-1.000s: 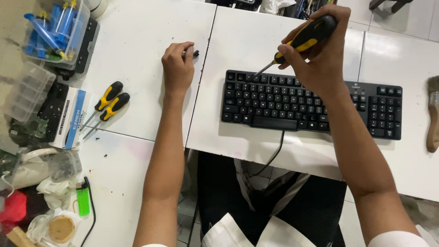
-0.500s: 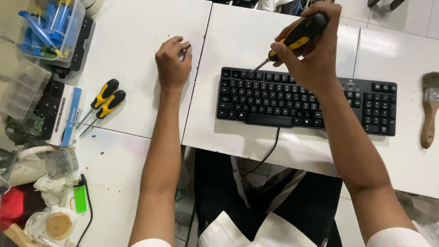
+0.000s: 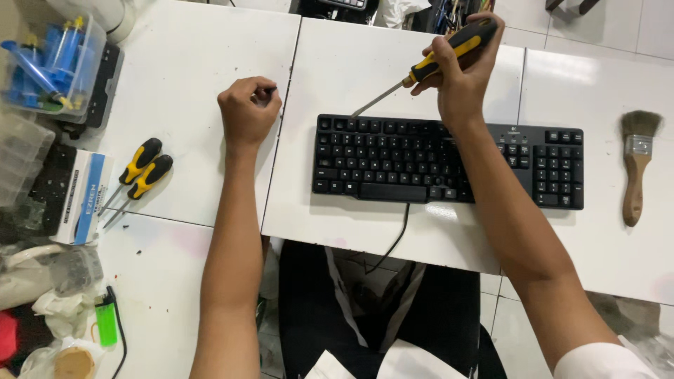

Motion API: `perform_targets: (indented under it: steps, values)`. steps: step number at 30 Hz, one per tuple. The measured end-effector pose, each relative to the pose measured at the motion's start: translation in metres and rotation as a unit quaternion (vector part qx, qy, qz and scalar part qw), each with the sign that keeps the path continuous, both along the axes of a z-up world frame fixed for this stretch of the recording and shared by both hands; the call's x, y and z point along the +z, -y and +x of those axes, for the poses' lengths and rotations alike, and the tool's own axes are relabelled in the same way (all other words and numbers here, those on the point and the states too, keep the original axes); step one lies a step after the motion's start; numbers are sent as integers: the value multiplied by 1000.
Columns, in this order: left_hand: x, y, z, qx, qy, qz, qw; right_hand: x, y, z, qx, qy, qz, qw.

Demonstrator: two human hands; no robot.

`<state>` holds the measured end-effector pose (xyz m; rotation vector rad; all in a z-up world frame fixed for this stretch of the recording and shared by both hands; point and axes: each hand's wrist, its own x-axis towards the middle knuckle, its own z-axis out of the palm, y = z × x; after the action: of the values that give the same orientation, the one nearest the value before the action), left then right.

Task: The person uses a screwdriver to pry off individual keycaps from a black computer keyboard. Each removed keycap is placed in a row on the white workbench. The person continues this process for the entire duration of the clip.

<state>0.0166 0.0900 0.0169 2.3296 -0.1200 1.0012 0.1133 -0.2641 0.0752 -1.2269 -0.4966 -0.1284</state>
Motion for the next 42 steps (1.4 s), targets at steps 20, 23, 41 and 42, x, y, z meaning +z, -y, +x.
perform_targets:
  steps: [20, 23, 41, 42]
  values:
    - [3, 9, -24, 18, -47, -164, 985, 4, 9, -26, -57, -83, -19, 995]
    - [2, 12, -27, 16, -47, -174, 984, 2, 9, -27, -66, -81, -11, 994]
    - [-22, 31, 79, 18, -110, -162, 980, -6, 11, -18, -28, -47, 12, 998]
    - [-21, 37, 90, 22, -103, -175, 979, -3, 12, -20, -29, -44, 2, 999]
